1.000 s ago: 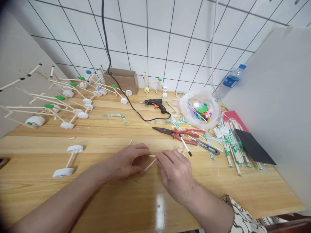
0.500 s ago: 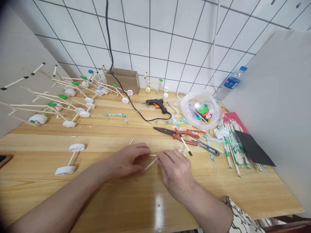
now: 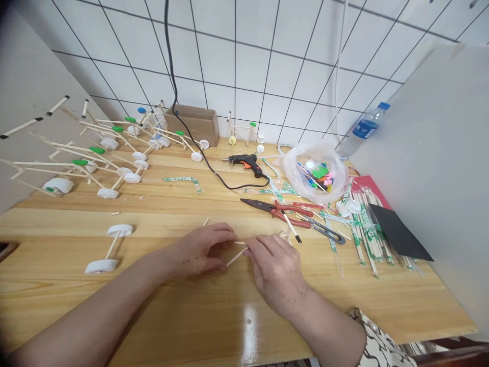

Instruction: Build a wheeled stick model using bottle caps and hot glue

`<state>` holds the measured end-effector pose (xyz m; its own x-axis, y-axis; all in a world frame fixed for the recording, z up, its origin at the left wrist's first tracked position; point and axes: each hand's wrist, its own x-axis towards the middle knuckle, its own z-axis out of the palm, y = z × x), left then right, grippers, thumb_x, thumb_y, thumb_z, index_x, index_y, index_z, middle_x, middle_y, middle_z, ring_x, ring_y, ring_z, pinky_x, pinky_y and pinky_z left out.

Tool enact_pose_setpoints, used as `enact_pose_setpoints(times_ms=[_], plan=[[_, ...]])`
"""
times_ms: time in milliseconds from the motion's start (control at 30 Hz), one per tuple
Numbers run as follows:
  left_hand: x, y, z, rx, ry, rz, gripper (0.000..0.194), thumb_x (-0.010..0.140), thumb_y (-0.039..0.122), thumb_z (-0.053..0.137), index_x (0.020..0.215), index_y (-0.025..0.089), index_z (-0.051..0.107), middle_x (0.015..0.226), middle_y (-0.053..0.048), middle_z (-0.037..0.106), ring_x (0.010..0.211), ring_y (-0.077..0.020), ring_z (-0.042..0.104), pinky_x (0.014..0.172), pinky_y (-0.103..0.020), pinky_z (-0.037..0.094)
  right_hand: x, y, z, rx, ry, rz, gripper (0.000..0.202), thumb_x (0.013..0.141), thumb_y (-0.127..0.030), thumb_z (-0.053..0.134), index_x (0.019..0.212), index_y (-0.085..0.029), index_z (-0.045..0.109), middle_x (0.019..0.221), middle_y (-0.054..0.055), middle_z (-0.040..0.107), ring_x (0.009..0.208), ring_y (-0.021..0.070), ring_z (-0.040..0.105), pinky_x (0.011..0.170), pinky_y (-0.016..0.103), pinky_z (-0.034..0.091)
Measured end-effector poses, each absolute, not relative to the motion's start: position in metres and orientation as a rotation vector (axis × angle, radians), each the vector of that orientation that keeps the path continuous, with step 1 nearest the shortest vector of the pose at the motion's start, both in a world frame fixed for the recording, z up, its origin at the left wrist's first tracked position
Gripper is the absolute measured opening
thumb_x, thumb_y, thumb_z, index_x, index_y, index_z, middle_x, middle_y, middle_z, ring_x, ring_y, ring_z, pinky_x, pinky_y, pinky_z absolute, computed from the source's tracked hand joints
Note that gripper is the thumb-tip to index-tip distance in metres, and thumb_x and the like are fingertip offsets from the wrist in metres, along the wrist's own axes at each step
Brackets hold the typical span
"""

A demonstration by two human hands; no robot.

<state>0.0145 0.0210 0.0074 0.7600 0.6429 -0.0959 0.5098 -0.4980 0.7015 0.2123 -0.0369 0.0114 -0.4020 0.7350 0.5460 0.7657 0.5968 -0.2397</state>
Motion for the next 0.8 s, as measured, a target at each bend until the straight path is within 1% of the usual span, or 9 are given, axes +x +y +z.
enact_pose_setpoints(times_ms=[133,433,600,800], plan=[[0.014,0.0205,0.0068,2.2,0.854,0.239,0.037,0.064,0.021,0.069,0.1,0.016,0.059,0.098,-0.004,0.057,0.088,-0.0187,0.053,0.075,-0.027,0.042,0.2118,-0.0368,0.0116,-1.178,-2.204,-0.064,0.008,0.082,-0.012,0.055,0.085,-0.014,0.063,0.078,0.007,0.066,0.074,0.0159,0.059,0.068,0.028,0.045],[0.0145,0.0206,0.0087,2.206,0.863,0.216,0.034,0.067,0.025,0.066,0.099,0.016,0.06,0.098,-0.005,0.057,0.088,-0.0194,0.053,0.075,-0.028,0.042,0.2109,-0.0372,0.0125,-1.176,-2.205,-0.075,0.01,0.082,-0.013,0.054,0.085,-0.014,0.063,0.077,0.007,0.066,0.072,0.0161,0.059,0.066,0.028,0.045],[0.014,0.0208,0.0085,2.206,0.864,0.218,0.036,0.065,0.025,0.067,0.099,0.016,0.06,0.098,-0.005,0.057,0.087,-0.0198,0.053,0.074,-0.028,0.042,0.2112,-0.0373,0.0116,-1.185,-2.206,-0.083,0.012,0.083,-0.014,0.052,0.087,-0.015,0.063,0.078,0.007,0.066,0.072,0.0158,0.059,0.066,0.028,0.046],[0.0144,0.021,0.0109,2.195,0.856,0.205,0.034,0.066,0.022,0.066,0.099,0.015,0.06,0.099,-0.005,0.056,0.088,-0.0197,0.053,0.075,-0.028,0.042,0.212,-0.0381,0.0108,-1.18,-2.204,-0.071,0.01,0.082,-0.013,0.054,0.086,-0.014,0.063,0.078,0.007,0.066,0.073,0.0164,0.059,0.067,0.028,0.045]])
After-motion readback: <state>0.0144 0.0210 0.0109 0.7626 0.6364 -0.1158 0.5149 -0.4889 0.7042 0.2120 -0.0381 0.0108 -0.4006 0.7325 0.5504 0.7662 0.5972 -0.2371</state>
